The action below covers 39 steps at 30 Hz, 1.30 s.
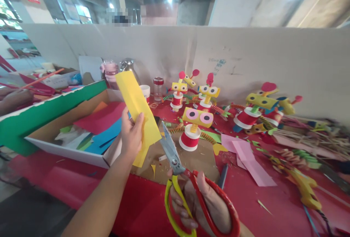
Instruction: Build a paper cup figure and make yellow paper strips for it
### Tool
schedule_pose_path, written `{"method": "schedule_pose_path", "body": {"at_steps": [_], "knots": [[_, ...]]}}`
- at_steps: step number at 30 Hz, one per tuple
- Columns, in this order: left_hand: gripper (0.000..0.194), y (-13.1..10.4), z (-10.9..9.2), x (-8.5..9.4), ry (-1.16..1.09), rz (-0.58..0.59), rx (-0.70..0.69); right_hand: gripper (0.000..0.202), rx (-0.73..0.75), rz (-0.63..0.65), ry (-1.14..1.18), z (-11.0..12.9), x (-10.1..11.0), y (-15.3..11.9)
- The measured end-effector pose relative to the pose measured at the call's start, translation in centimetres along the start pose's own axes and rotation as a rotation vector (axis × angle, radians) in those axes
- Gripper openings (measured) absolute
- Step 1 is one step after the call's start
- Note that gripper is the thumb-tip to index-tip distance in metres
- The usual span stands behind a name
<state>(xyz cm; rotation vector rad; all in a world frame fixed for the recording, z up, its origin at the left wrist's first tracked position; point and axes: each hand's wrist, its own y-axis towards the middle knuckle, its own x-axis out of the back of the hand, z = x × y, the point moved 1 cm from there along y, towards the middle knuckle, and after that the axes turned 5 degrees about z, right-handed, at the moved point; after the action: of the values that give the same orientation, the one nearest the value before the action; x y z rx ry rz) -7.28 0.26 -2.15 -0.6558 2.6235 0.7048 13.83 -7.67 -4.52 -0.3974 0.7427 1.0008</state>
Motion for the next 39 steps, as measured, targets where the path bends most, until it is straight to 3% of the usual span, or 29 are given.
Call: {"method": "schedule_pose_path", "body": {"at_steps": [8, 16, 23, 28, 32, 35, 39], "knots": [[0.054, -1.5, 0.3, -1.3, -0.036, 0.079, 0.051, 0.070, 0.055, 0.039, 0.049, -0.2, 0.0, 0.6], [0.055, -1.3, -0.3, -1.3, -0.056, 0.057, 0.043, 0.067, 0.054, 0.069, 0.047, 0.3, -0.1, 0.3], [0.056, -2.9, -0.3, -2.5, -0.046, 0.150, 0.160, 0.070, 0.056, 0.068, 0.042, 0.5, 0.2, 0.4], [0.062, -2.9, -0.7, -2.5, -0.078, 0.131, 0.159, 0.068, 0.106, 0.083, -0.011, 0.9, 0.3, 0.2], [0.053, -3.2, -0.8, -2.5, -0.153, 0.173, 0.174, 0.065, 0.125, 0.066, -0.076, 0.9, 0.6, 0.0], [0.049, -3.3, -0.9, -2.4, -0.208, 0.204, 0.239, 0.064, 0.133, 0.048, -0.115, 0.7, 0.9, 0.0], [0.042, -2.6, -1.2, -1.8, -0.285, 0.201, 0.423, 0.065, 0.134, 0.042, -0.133, 0.0, 1.3, 0.2]]}}
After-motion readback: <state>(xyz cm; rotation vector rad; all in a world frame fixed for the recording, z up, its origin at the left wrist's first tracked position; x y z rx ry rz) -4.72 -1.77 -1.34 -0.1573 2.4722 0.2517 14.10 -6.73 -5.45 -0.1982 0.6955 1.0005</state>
